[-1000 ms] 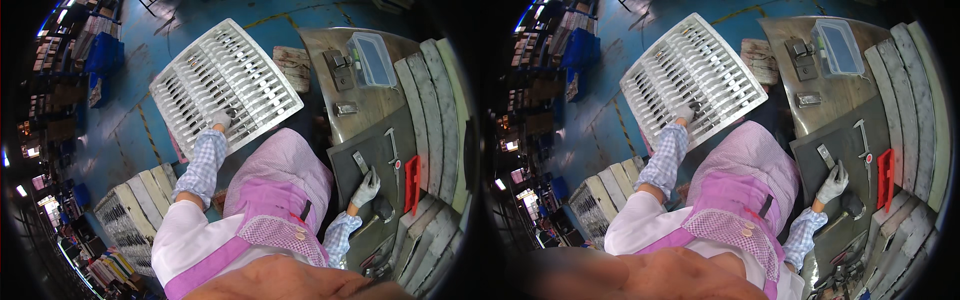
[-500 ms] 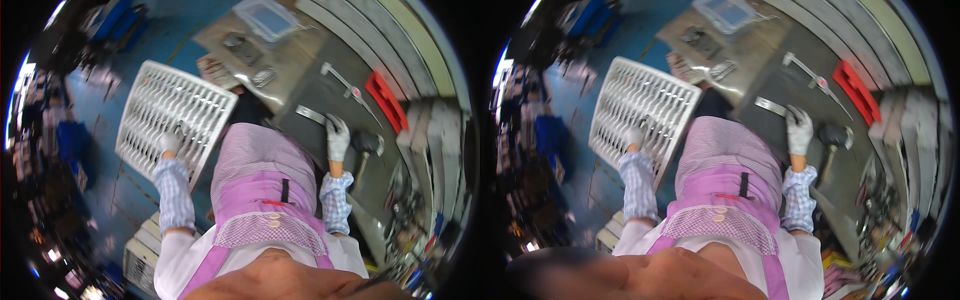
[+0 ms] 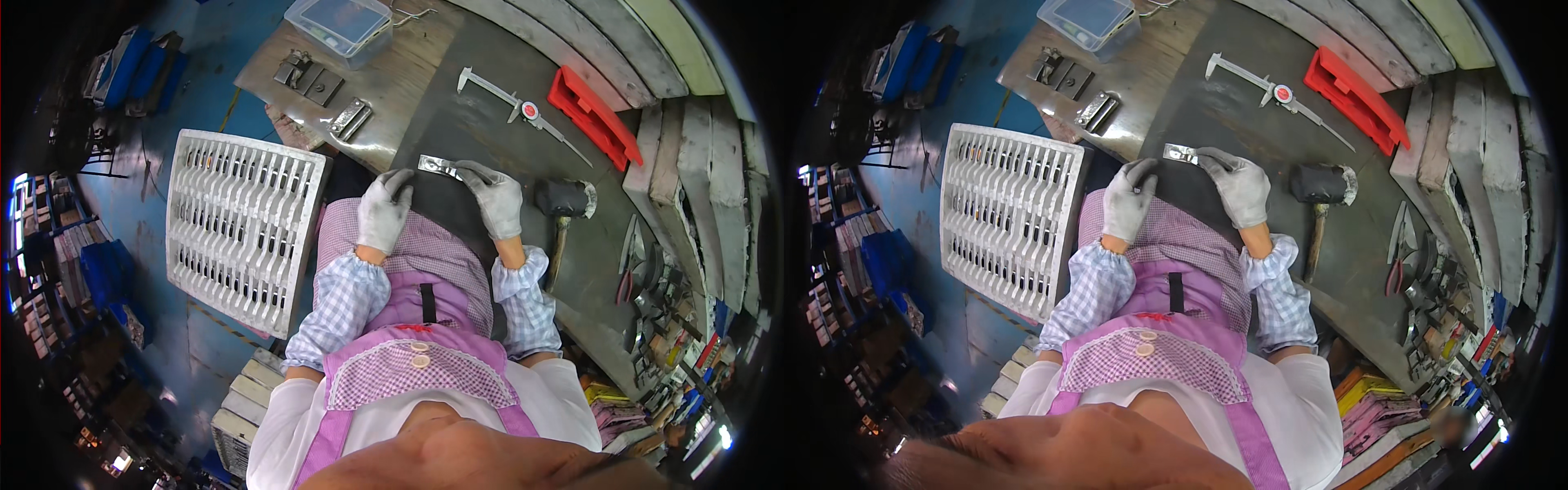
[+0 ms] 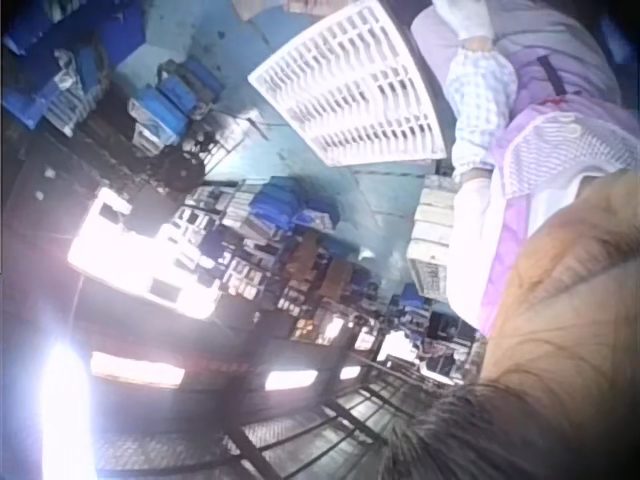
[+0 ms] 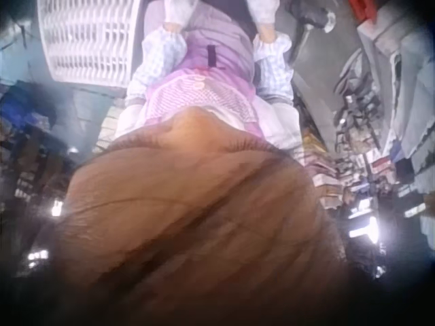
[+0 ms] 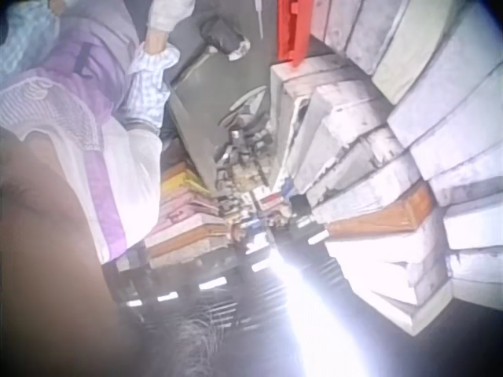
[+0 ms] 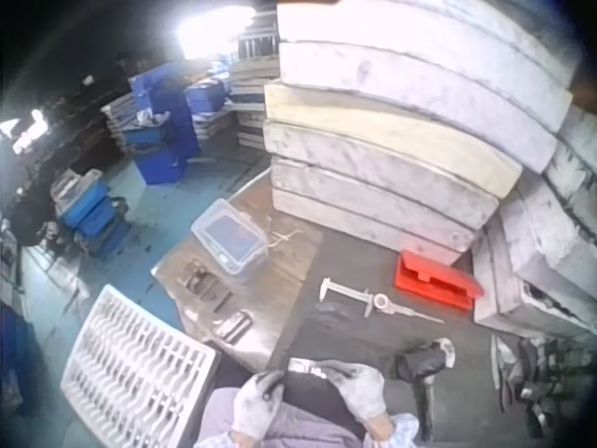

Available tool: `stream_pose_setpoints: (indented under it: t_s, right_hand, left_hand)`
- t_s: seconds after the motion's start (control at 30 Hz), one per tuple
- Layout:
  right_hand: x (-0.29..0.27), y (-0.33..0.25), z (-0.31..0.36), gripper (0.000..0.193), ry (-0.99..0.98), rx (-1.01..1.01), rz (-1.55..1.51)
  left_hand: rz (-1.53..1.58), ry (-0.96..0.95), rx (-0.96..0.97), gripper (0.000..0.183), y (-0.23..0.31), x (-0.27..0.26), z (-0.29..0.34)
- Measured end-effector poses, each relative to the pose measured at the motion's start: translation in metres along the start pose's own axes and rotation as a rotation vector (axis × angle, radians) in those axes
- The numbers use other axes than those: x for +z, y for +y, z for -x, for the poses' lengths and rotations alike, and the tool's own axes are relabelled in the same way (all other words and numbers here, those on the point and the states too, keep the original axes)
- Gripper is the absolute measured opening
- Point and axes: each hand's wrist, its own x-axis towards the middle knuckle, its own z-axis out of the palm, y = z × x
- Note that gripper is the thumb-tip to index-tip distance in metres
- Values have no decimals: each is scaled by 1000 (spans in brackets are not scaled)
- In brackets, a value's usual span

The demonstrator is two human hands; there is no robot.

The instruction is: Use a digital caliper to measure metal parts and place them into a storage tray.

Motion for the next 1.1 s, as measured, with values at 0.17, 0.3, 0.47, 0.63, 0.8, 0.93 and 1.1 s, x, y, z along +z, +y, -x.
stream_pose_setpoints:
  t_s: [0.17, 0.3, 0.47, 0.63, 0.8, 0.93, 1.1]
  right_hand:
    - [6, -12, -3, 22, 87, -86, 241]
    - [1, -15, -10, 22, -32, -31, 311]
    - [-14, 11, -16, 21, -123, -144, 7]
    - [-36, 58, -2, 21, 255, -207, 220]
    - [-25, 85, 3, 22, 340, -461, 291]
    - [-31, 79, 8, 35, 270, -461, 472]
    - [-34, 50, 12, 37, 262, -481, 593]
  left_hand:
    - [-148, 74, 116, 39, -3, 17, -4]
    - [-288, -17, 412, 53, 0, 37, -10]
    - [-222, 49, 335, 64, -1, 53, 0]
    - [-448, -31, 374, 63, -9, 64, 2]
    - [-435, -12, 371, 64, -4, 66, 0]
    - [-474, -16, 369, 65, -1, 66, 1]
    - [-419, -25, 338, 67, 0, 59, -1]
